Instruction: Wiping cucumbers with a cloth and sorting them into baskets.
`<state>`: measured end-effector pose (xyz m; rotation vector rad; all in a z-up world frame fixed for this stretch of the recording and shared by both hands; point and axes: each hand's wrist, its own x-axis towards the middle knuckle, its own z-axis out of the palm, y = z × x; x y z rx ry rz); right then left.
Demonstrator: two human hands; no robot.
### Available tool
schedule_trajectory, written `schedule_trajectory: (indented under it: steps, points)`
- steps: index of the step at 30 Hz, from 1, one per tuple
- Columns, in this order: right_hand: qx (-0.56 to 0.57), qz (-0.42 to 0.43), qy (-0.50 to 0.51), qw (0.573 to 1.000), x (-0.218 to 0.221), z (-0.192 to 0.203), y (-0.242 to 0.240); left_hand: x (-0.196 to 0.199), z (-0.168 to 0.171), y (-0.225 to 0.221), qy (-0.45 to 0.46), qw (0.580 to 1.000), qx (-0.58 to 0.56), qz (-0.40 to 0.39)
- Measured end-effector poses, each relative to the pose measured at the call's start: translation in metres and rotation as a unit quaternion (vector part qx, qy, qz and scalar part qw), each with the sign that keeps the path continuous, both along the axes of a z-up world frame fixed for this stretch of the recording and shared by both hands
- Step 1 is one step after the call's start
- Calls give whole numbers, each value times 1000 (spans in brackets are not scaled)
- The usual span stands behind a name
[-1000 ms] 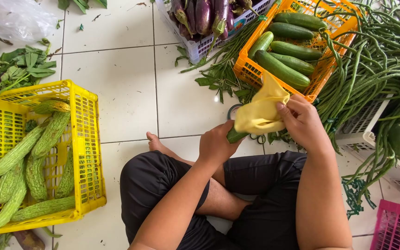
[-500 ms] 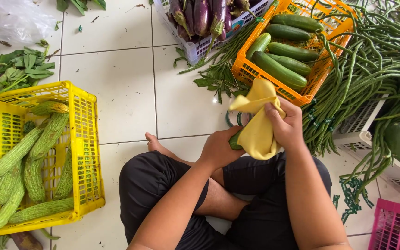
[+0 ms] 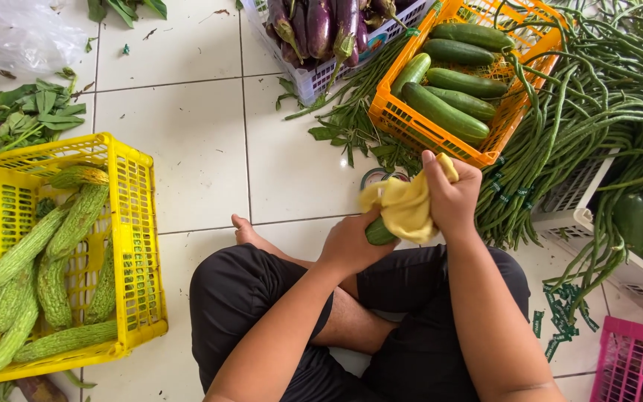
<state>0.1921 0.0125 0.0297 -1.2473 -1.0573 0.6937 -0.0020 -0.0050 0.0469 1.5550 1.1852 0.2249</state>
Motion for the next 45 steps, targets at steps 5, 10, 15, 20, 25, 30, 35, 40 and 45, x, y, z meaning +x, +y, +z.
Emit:
schedule_trajectory:
  steps: [5, 10, 15, 20, 25, 30, 35, 40, 45]
  points:
    - [42, -21, -156, 987, -39, -29, 6, 2, -54, -2, 2, 995, 7, 102]
    - [-46, 125, -169, 977, -88, -14, -6, 5, -64, -4, -24, 990, -21, 140]
    - [7, 145, -153, 978, -74, -17, 1, 1, -47, -5, -50, 995, -40, 81]
    - [2, 54, -137, 989, -19, -12, 4, 1, -33, -2, -21, 1000, -8, -20]
    - [-99, 10, 72, 992, 8, -12, 7, -1, -47, -1, 37, 987, 108, -115]
    - [-151, 34, -86, 984, 7, -20, 9, -5, -76, -2, 43, 961, 270, 28]
    - [-179, 21, -89, 980, 0, -5, 8, -14, -37, 15, -41, 908, 408, 84]
    - [-248, 39, -117, 961, -1, 0, 2, -16, -26, 18, -50, 897, 423, 120]
    - [-150, 236, -270, 921, 39, 43, 2, -22, -30, 24, -74, 901, 389, 176]
